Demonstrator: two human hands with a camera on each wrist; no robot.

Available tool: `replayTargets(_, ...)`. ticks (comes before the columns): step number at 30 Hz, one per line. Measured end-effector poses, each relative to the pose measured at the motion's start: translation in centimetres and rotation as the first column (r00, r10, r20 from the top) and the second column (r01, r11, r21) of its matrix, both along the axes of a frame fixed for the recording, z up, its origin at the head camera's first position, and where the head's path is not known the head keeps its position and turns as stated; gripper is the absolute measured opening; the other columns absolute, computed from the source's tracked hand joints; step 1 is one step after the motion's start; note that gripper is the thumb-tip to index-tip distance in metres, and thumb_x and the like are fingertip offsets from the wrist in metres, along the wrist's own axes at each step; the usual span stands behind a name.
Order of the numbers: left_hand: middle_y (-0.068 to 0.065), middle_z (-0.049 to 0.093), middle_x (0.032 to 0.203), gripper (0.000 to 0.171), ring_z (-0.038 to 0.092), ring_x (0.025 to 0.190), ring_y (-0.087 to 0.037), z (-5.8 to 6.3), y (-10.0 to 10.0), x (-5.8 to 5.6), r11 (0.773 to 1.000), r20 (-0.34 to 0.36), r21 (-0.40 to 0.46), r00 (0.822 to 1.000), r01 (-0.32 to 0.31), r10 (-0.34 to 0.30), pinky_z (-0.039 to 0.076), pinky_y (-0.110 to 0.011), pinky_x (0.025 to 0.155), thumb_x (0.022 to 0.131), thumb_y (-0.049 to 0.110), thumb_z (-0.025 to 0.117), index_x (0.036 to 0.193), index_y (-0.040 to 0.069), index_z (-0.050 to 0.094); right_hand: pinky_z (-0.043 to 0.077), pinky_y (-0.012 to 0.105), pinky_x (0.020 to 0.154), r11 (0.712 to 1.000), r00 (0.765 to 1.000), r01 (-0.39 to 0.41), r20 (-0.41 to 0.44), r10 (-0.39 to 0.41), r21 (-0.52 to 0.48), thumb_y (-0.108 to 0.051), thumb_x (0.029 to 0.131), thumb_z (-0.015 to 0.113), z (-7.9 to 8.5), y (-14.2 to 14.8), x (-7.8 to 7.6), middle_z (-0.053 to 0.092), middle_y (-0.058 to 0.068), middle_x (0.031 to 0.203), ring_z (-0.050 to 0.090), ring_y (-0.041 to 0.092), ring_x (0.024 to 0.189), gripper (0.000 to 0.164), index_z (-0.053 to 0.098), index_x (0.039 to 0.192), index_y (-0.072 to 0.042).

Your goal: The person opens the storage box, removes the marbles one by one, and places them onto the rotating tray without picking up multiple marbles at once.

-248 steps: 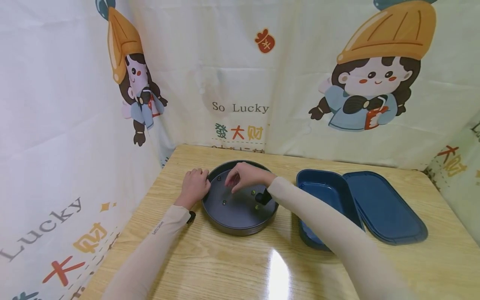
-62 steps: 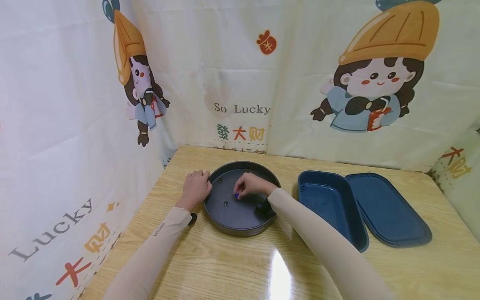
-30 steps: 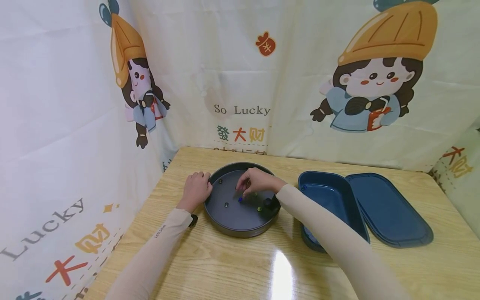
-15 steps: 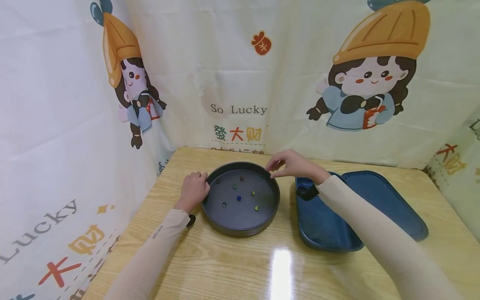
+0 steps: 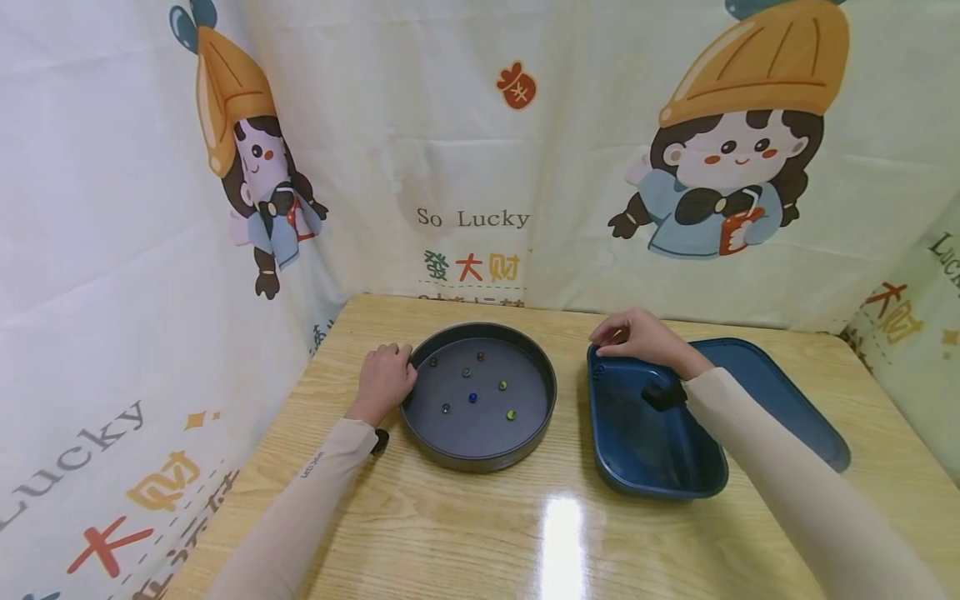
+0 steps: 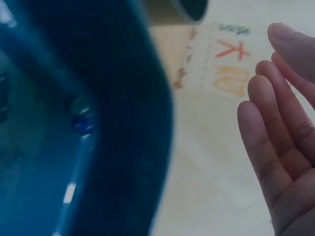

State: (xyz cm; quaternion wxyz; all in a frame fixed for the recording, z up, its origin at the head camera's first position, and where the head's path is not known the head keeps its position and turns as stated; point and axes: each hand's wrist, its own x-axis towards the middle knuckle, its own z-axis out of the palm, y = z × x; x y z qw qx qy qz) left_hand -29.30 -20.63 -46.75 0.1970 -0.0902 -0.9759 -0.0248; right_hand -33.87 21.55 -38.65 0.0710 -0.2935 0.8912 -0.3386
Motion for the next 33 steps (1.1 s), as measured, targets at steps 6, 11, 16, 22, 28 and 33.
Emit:
replayTargets(6, -0.016, 0.065, 0.092, 0.024, 0.061, 0.083, -0.032, -0.1, 0.0, -0.1, 1.000, 0.010, 0.001, 1.000, -0.001, 0.001, 0.050, -0.046, 0.079, 0.087, 0.014, 0.056, 0.107, 0.004, 0.064, 0.053, 0.019, 0.069, 0.999, 0.998, 0.047, 0.043, -0.046, -0.022, -0.010, 0.081, 0.072, -2.6, 1.4, 0.0, 0.071, 0.015, 0.094, 0.065, 0.006, 0.075, 0.021, 0.071, 0.099, 0.000)
replayTargets(11, -0.016, 0.065, 0.092, 0.024, 0.060, 0.082, -0.032, -0.1, 0.0, 0.0, 1.000, 0.016, 0.012, 1.000, 0.004, -0.004, 0.049, -0.047, 0.079, 0.087, 0.015, 0.056, 0.107, 0.004, 0.064, 0.053, 0.020, 0.068, 0.997, 0.994, 0.074, 0.083, -0.074, -0.006, -0.010, 0.081, 0.071, -4.5, 2.2, 0.0, 0.070, 0.016, 0.093, 0.064, 0.006, 0.074, 0.020, 0.070, 0.098, 0.001)
replayTargets(16, -0.017, 0.064, 0.093, 0.025, 0.060, 0.083, -0.032, -0.2, -0.1, 0.0, 1.000, 0.028, 0.020, 1.000, 0.000, 0.000, 0.049, -0.047, 0.080, 0.088, 0.014, 0.055, 0.108, 0.003, 0.064, 0.053, 0.022, 0.067, 0.997, 0.993, 0.078, 0.092, -0.079, 0.015, -0.010, 0.082, 0.071, -6.0, 2.5, 0.0, 0.070, 0.016, 0.094, 0.065, 0.008, 0.076, 0.021, 0.070, 0.099, 0.002)
replayTargets(22, -0.017, 0.065, 0.093, 0.024, 0.060, 0.083, -0.032, -0.1, -0.1, 0.1, 1.000, 0.032, 0.014, 0.999, -0.007, 0.007, 0.049, -0.046, 0.079, 0.087, 0.015, 0.056, 0.107, 0.003, 0.064, 0.053, 0.022, 0.065, 0.995, 0.993, 0.091, 0.070, -0.094, 0.046, -0.007, 0.081, 0.071, -7.3, 2.4, -0.2, 0.070, 0.015, 0.091, 0.065, 0.007, 0.073, 0.019, 0.070, 0.098, 0.003)
replayTargets(28, -0.016, 0.064, 0.090, 0.022, 0.060, 0.080, -0.032, -0.2, -0.1, 0.2, 1.000, 0.018, 0.009, 1.000, -0.007, 0.007, 0.050, -0.046, 0.077, 0.087, 0.014, 0.057, 0.104, 0.003, 0.064, 0.054, 0.025, 0.065, 0.999, 0.996, 0.051, 0.069, -0.051, 0.004, -0.011, 0.080, 0.072, -8.2, 2.6, -0.6, 0.071, 0.013, 0.088, 0.066, 0.009, 0.073, 0.021, 0.070, 0.096, 0.003)
replayTargets(33, -0.016, 0.064, 0.090, 0.022, 0.060, 0.081, -0.031, -0.2, -0.1, 0.1, 1.000, 0.023, 0.007, 1.000, -0.007, 0.007, 0.050, -0.046, 0.077, 0.087, 0.015, 0.057, 0.104, 0.004, 0.064, 0.053, 0.025, 0.061, 0.998, 0.999, -0.004, 0.048, 0.007, -0.062, -0.017, 0.081, 0.073, -8.2, 2.7, -0.5, 0.071, 0.008, 0.083, 0.065, 0.005, 0.070, 0.022, 0.071, 0.094, 0.001)
